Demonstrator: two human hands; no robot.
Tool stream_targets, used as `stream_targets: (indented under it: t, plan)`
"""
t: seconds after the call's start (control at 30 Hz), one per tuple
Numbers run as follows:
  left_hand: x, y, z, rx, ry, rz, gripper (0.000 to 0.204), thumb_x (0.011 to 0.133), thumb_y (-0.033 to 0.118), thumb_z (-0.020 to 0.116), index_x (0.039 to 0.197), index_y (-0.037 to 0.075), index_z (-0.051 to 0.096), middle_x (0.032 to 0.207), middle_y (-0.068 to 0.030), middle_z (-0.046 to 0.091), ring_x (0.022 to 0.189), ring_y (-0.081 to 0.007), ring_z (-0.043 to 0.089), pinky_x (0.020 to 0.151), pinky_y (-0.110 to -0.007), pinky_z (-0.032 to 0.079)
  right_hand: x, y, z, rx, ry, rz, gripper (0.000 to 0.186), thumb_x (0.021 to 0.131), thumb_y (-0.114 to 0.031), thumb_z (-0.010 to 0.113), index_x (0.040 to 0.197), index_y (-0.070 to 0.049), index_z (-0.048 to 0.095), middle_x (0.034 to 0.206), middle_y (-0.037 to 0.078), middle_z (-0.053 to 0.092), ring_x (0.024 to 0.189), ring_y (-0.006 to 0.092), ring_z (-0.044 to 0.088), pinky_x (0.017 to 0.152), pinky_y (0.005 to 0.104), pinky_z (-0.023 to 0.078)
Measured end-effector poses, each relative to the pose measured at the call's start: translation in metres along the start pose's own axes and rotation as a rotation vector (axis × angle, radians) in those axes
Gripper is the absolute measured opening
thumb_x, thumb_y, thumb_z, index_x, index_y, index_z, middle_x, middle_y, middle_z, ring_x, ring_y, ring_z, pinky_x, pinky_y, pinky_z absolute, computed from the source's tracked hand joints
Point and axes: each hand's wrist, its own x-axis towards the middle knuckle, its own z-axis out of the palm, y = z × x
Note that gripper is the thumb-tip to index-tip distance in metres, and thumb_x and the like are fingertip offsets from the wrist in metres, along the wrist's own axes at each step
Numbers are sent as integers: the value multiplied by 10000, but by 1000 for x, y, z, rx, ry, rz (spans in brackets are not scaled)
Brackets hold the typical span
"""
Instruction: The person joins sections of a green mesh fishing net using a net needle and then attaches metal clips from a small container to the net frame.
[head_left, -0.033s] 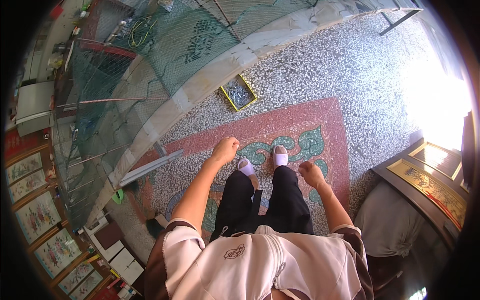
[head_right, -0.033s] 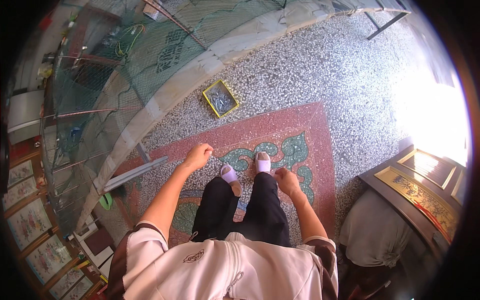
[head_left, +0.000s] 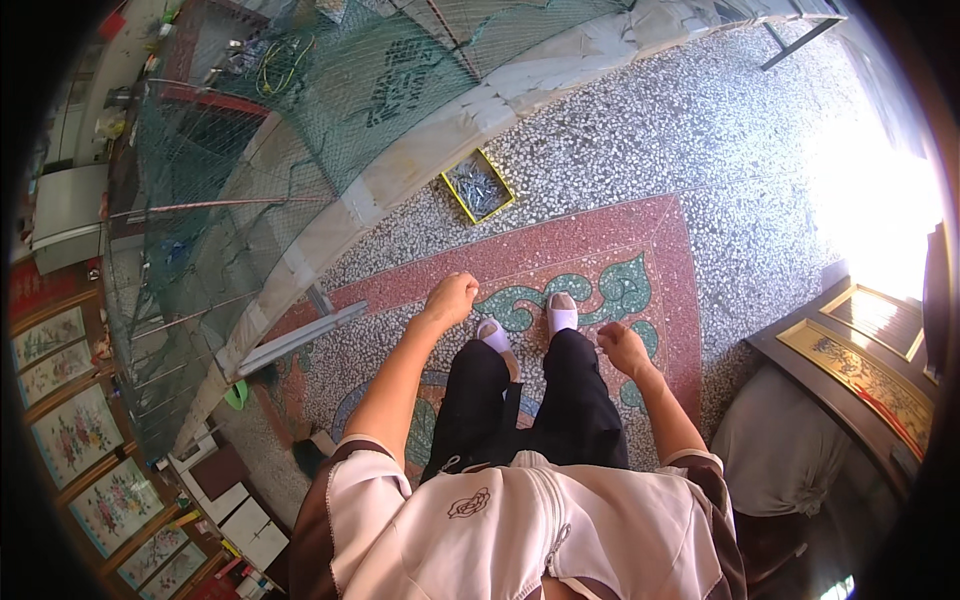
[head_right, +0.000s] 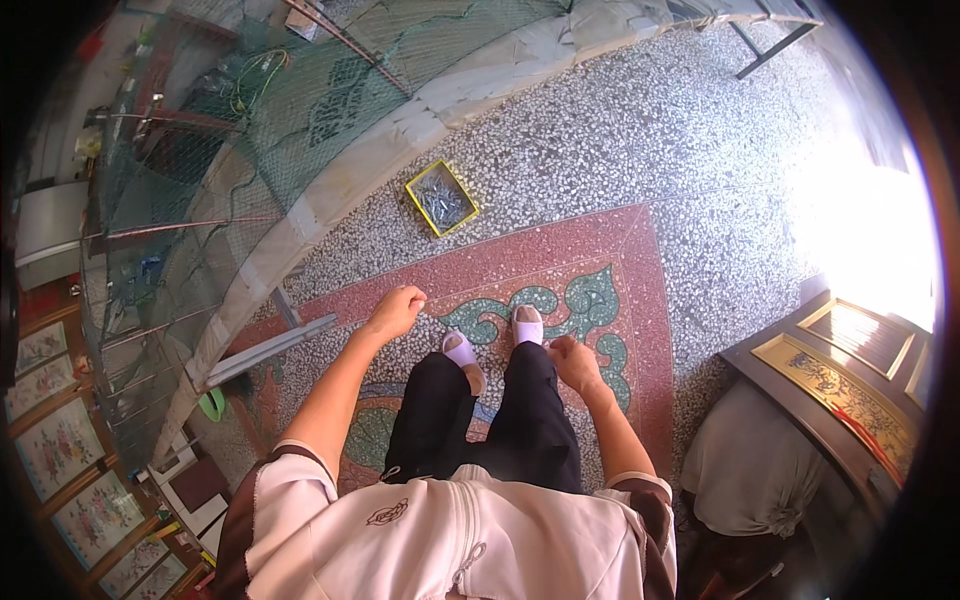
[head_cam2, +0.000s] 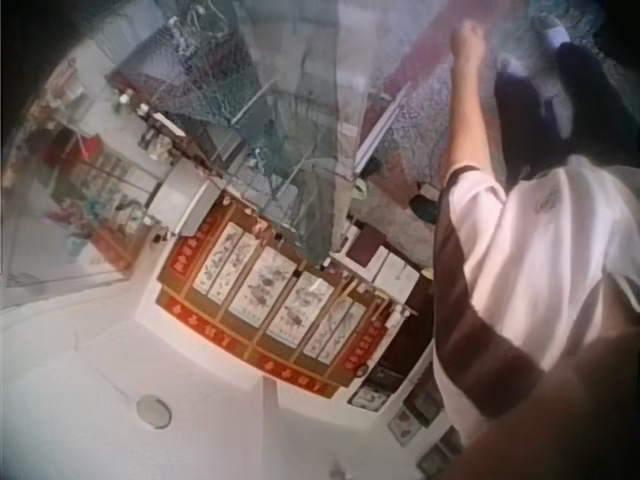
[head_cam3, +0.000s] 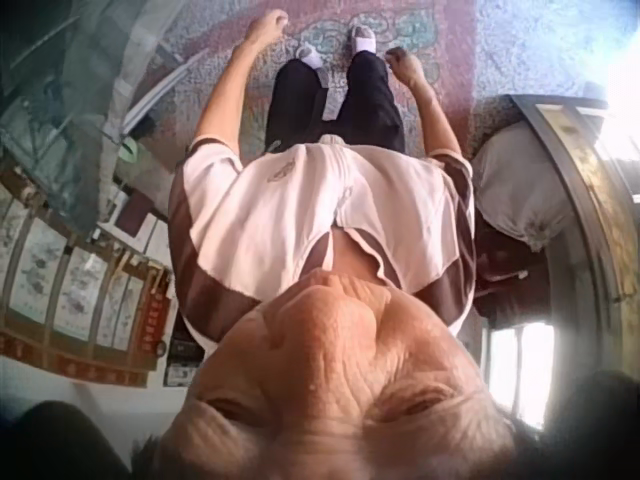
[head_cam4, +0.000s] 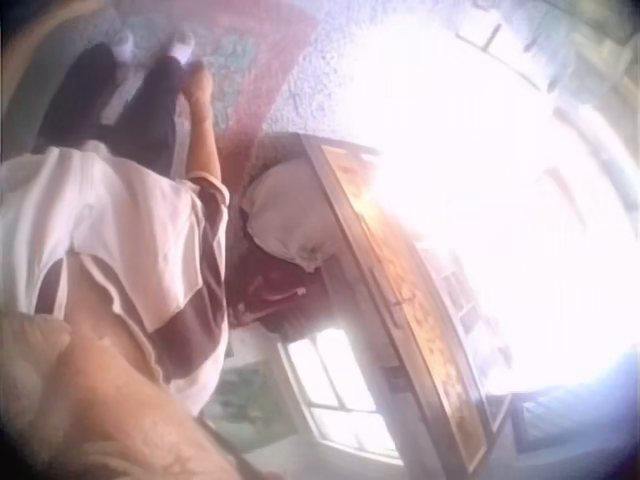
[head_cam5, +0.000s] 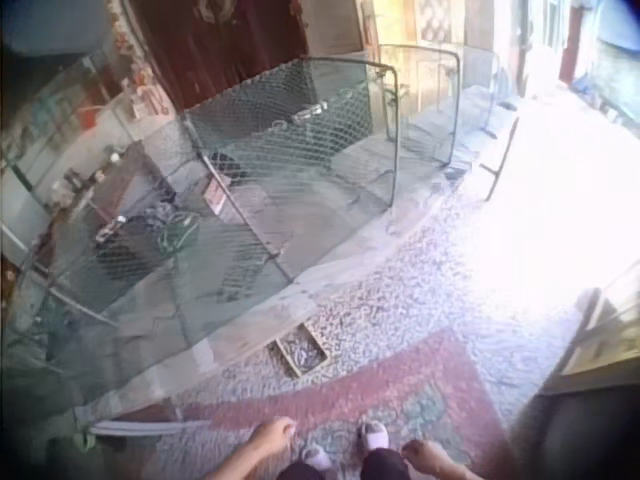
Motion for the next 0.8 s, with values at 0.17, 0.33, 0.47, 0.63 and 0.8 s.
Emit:
stream_targets:
  t: [0.17, 0.33, 0.47, 0.63, 0.8]
  plan:
    - [50, -48, 21, 59, 37, 0, 187, 867, 162, 568, 977, 25, 633, 928, -170, 651, 891, -322, 620, 792, -401, 483, 45, -4, 26, 19, 55, -102, 256, 844, -260, 609, 998, -57, 629, 895, 154, 675, 859, 322, 653, 772, 396, 506]
    - [104, -81, 34, 108, -4, -91, 195, 862, 180, 575, 977, 32, 631, 930, -169, 657, 887, -321, 624, 786, -402, 485, 94, -11, 52, -39, 111, -288, 237, 845, -232, 618, 1013, -66, 601, 908, 132, 664, 852, 351, 626, 755, 430, 497]
    - [158, -99, 45, 111, 9, -80, 174, 853, 188, 586, 924, 36, 632, 960, -201, 637, 931, -364, 602, 803, -433, 475, 130, 4, 72, -159, 168, -589, 295, 834, -301, 626, 1028, -81, 595, 864, 89, 610, 879, 295, 580, 782, 403, 460]
    - [234, -133, 58, 166, 83, 16, 175, 848, 190, 589, 910, 32, 636, 928, -205, 647, 894, -376, 613, 790, -451, 480, 147, 7, 63, -297, 162, -668, 326, 836, -365, 616, 1000, -84, 605, 904, 83, 598, 921, 284, 553, 830, 394, 416]
    - [297, -157, 80, 218, 77, -72, 186, 856, 174, 583, 960, 28, 634, 974, -179, 648, 939, -331, 611, 814, -405, 477, 179, 14, 56, -239, 210, -810, 289, 824, -328, 631, 964, -76, 619, 896, 84, 597, 891, 281, 553, 814, 399, 422]
